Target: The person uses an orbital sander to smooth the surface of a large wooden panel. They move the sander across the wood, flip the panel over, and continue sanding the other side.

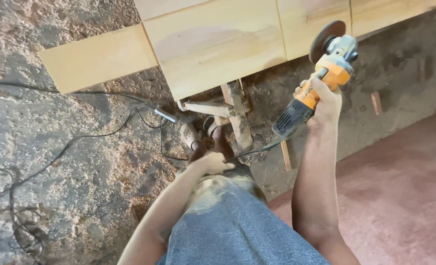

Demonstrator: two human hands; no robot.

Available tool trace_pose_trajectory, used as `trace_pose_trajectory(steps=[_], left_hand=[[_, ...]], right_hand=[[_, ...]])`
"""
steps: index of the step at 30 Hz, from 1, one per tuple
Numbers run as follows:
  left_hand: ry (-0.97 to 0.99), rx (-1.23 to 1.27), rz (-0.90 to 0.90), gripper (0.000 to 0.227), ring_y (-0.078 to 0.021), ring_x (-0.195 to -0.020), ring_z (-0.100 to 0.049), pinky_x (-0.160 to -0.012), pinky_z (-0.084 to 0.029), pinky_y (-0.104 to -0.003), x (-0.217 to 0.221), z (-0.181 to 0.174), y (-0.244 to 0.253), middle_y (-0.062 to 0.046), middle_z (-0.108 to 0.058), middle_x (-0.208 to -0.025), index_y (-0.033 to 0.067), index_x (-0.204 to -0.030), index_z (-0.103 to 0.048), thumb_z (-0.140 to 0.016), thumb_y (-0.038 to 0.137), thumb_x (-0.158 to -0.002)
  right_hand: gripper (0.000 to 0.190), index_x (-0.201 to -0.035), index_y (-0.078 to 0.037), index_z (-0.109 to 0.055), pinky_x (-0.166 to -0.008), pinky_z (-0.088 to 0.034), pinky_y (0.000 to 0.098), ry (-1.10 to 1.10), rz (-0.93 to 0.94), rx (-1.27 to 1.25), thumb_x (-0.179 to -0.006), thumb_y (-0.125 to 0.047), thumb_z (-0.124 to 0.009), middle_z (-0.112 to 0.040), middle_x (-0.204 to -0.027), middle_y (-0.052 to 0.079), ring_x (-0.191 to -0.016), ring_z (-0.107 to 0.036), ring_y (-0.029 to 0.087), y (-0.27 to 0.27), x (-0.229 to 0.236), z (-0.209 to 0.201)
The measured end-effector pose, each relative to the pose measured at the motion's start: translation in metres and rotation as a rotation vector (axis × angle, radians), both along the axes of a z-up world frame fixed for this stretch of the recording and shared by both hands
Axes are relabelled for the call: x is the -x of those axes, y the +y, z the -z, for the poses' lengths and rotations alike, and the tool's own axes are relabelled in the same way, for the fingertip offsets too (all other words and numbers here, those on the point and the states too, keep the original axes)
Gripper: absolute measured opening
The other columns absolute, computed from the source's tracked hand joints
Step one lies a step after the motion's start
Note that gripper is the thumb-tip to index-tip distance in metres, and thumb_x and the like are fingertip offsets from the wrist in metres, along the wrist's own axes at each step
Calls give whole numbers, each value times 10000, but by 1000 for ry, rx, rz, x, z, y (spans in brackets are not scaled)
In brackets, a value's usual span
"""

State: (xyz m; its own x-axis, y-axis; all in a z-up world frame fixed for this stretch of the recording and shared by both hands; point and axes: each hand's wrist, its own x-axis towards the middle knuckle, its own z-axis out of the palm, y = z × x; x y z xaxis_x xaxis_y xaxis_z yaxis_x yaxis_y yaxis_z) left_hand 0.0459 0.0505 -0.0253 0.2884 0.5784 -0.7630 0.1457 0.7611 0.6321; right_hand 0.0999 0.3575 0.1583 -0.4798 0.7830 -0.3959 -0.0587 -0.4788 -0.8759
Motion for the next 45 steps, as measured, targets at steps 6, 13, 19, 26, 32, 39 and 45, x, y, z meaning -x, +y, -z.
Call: trace_pose_trajectory(steps=[6,13,19,26,32,39,45], left_hand=[[190,-54,88,543,-301,-958,-735,-890,-564,-410,25,21,-35,-202,-768,-1068,-11,-1049,-759,-618,504,-953],[46,-202,23,499,-358,-1049,-692,-941,-536,-446,-76,49,11,-232,-729,-1122,-10,-1080,-732,-620,465,-974],[-74,121,148,491,-350,-957,-743,-792,-566,-375,-8,44,-28,-197,-776,-1082,-17,-1037,-762,-646,455,-978],[116,-86,-119,409,-342,-1084,-691,-961,-537,-441,-43,53,-36,-191,-720,-1186,42,-1088,-734,-613,416,-976],[179,-126,-64,543,-396,-1075,-667,-966,-529,-473,-88,64,-7,-262,-712,-1124,-14,-1071,-730,-506,480,-1047],[646,73,-237,283,-313,-991,-705,-922,-555,-433,37,62,-113,-132,-757,-1054,201,-1102,-776,-552,196,-930],[1087,176,-443,370,-361,-1096,-650,-996,-486,-487,93,33,-225,-149,-732,-1098,94,-1041,-760,-596,418,-974]], right_hand=[[263,-1146,-24,-593,-714,-608,417,64,-17,2,-915,-39,-718,-667,-889,142,-756,-696,281,-14,1,5],[218,-1106,-15,-610,-701,-610,397,-44,-57,-59,-912,-50,-704,-676,-860,138,-741,-700,268,-13,-1,-14],[187,-1061,-7,-626,-671,-602,382,-146,-88,-142,-906,-46,-722,-690,-853,132,-718,-707,251,-23,1,-11],[219,-1079,-4,-636,-665,-612,368,-132,-149,-64,-887,-36,-735,-694,-848,125,-702,-714,234,-44,20,1],[194,-1048,-10,-635,-667,-611,365,-176,-170,-140,-885,-36,-737,-698,-835,123,-702,-717,234,-44,18,-3],[200,-1039,-13,-635,-663,-606,360,-150,-218,-129,-865,-28,-730,-697,-837,114,-697,-714,229,-51,19,-1],[194,-1049,-10,-641,-645,-590,365,-66,-223,-51,-873,-35,-720,-691,-831,121,-686,-704,232,-53,33,6]])
